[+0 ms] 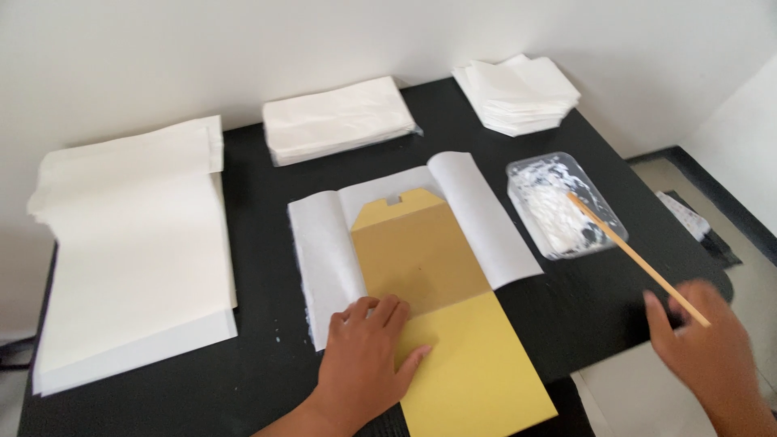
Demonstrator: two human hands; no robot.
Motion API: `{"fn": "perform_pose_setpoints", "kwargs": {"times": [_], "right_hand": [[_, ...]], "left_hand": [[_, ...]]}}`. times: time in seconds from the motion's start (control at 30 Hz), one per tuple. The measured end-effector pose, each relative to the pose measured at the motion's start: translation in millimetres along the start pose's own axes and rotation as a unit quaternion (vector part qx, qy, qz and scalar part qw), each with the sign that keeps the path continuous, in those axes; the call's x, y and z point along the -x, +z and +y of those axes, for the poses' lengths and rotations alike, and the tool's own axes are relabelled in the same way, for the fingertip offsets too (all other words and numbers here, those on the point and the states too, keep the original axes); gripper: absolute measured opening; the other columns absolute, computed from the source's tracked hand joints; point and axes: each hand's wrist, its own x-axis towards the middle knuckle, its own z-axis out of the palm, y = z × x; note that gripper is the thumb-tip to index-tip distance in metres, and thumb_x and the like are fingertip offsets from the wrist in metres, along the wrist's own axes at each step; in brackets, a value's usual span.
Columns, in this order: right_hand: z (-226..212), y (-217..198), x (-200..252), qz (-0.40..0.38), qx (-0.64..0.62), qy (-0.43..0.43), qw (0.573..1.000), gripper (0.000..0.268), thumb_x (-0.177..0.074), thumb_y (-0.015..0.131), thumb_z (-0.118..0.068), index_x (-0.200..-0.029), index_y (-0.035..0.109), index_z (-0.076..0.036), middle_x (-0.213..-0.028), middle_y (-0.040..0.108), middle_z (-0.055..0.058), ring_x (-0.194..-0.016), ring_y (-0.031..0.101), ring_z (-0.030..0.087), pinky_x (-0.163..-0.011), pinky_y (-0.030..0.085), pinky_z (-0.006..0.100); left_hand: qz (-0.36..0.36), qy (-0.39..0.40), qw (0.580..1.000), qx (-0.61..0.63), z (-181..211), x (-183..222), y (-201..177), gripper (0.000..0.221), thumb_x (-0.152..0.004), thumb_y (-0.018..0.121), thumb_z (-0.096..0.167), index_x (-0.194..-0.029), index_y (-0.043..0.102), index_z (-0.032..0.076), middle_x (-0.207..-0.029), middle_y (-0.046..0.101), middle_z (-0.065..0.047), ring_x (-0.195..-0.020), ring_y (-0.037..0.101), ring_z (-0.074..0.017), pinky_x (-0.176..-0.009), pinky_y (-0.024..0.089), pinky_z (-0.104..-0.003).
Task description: A person is manually assembling a paper bag by applying glue to the edges of a paper sheet and folding it into shape.
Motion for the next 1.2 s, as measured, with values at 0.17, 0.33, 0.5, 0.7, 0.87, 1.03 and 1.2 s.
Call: {"fn": "perform_pose_setpoints", "kwargs": {"times": [0.17,0.33,0.5,0.7,0.87,1.03,1.2], "right_hand": [[-103,-72,13,-0.343,0.024,0.181,0.922,0.046,-0.100,0.058,-0.052,-0.073,0.068,-0.016,-0.066,0.055,0.004,-0.063,0.055,0.015,-0.067,0.042,0.028],[-160,-80,16,-0.346,-0.183,0.126,0.912,0.039,-0.088,0.066,-0.045,-0.123,0.076,-0.032,-0.102,0.072,-0.004,-0.097,0.069,0.011,-0.074,0.053,0.030],[-188,-65,-6,-0.354,-0.133,0.018,0.925,0.070,-0.091,0.047,-0.062,-0.157,0.041,-0.039,-0.112,0.058,-0.006,-0.116,0.052,0.016,-0.107,0.034,0.038],[-205,-48,-17,-0.329,-0.193,0.017,0.924,0.055,-0.092,0.048,-0.060,-0.134,0.055,-0.026,-0.130,0.050,-0.002,-0.127,0.043,0.021,-0.111,0.029,0.043],[-225,-53,-20,-0.275,-0.239,-0.028,0.931,0.067,-0.088,0.055,-0.056,-0.151,0.046,-0.034,-0.136,0.050,-0.003,-0.131,0.042,0.023,-0.108,0.029,0.046],[-237,-53,-26,-0.215,-0.270,-0.155,0.926,0.063,-0.088,0.060,-0.050,-0.149,0.054,-0.034,-0.156,0.049,-0.008,-0.143,0.039,0.018,-0.109,0.027,0.047],[-248,-47,-31,-0.184,-0.289,-0.257,0.904,0.041,-0.091,0.067,-0.038,-0.128,0.071,-0.021,-0.140,0.062,-0.002,-0.132,0.056,0.020,-0.111,0.036,0.044]], "left_hand": [[0.026,0.008,0.999,-0.019,-1,3,4,0.057,-0.094,0.065,0.060,-0.122,0.060,0.012,-0.112,0.061,-0.003,-0.104,0.058,-0.0310,-0.073,0.051,-0.049],[0.034,0.011,0.999,-0.003,-1,5,4,0.055,-0.093,0.067,0.058,-0.121,0.061,0.011,-0.112,0.063,-0.003,-0.104,0.060,-0.0306,-0.074,0.051,-0.049],[0.041,0.013,0.999,-0.025,-1,5,5,0.055,-0.092,0.066,0.060,-0.119,0.061,0.012,-0.109,0.062,-0.002,-0.102,0.060,-0.0294,-0.075,0.052,-0.048],[0.032,0.009,0.999,-0.016,-1,5,3,0.056,-0.094,0.065,0.061,-0.119,0.061,0.011,-0.111,0.062,-0.003,-0.101,0.059,-0.0297,-0.077,0.052,-0.049],[0.031,0.007,0.999,0.000,-2,4,2,0.055,-0.093,0.066,0.060,-0.119,0.061,0.011,-0.113,0.063,-0.003,-0.102,0.059,-0.0295,-0.077,0.051,-0.049],[0.040,0.005,0.999,-0.015,-1,5,1,0.054,-0.093,0.065,0.061,-0.114,0.062,0.012,-0.104,0.061,-0.001,-0.096,0.059,-0.0268,-0.075,0.050,-0.046],[0.035,0.006,0.999,0.001,-1,5,0,0.051,-0.093,0.065,0.060,-0.113,0.064,0.013,-0.106,0.064,0.000,-0.100,0.060,-0.0277,-0.078,0.050,-0.050]]}}
